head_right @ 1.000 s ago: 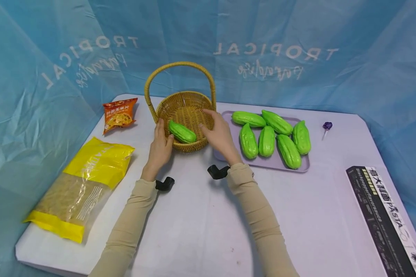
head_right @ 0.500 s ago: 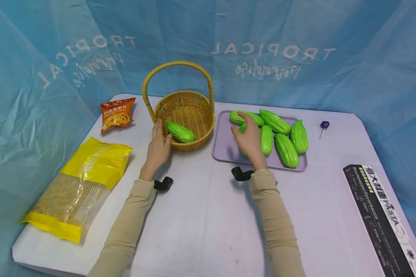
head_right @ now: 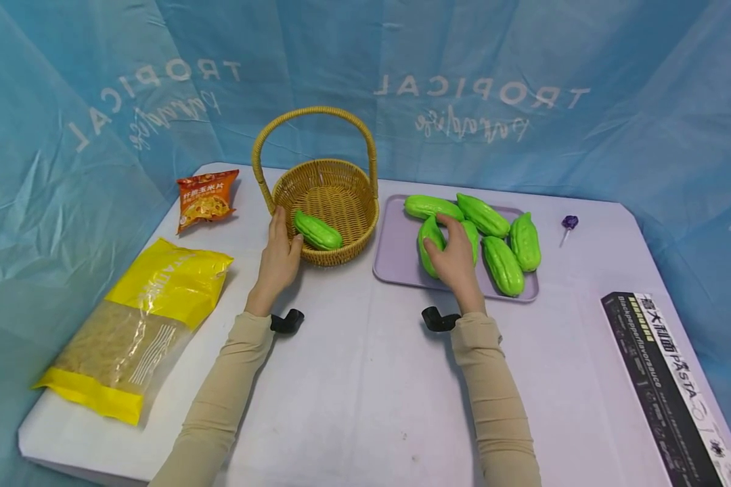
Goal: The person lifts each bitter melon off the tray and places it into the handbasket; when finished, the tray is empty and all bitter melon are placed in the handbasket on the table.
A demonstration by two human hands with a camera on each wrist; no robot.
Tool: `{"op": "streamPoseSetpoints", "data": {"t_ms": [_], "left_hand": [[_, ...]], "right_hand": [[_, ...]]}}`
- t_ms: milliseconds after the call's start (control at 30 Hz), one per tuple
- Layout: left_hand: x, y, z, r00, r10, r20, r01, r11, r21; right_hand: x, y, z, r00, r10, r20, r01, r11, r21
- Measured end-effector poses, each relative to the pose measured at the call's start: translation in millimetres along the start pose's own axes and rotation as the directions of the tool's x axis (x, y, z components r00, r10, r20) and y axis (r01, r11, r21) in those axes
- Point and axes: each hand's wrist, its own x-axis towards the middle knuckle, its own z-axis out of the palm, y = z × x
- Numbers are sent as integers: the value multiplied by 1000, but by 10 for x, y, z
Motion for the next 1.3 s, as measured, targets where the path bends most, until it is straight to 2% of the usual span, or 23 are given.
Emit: {"op": "streamPoseSetpoints", "data": {"t_ms": [267,633,767,1033,1300], "left_hand": [[1,9,-3,1000,11,-7,-11,1000,-3],[4,-1,7,1000,1,-6,-1,1000,-3],[5,4,1,1000,-7,-1,7,1000,0],[1,15,-4,1000,-11,-4,11,1000,2],[2,10,8,1000,0,-11,0,1000,2]], "right_hand": [[10,9,56,1000,-16,22,16,1000,-9],[54,-11,220,990,-53,132,62,996,-60],[68,12,293,986,-44,161,59,994,-90],[60,23,322,987,-44,157,62,992,-108],[42,-36,271,989,-29,148,41,996,-79]]}}
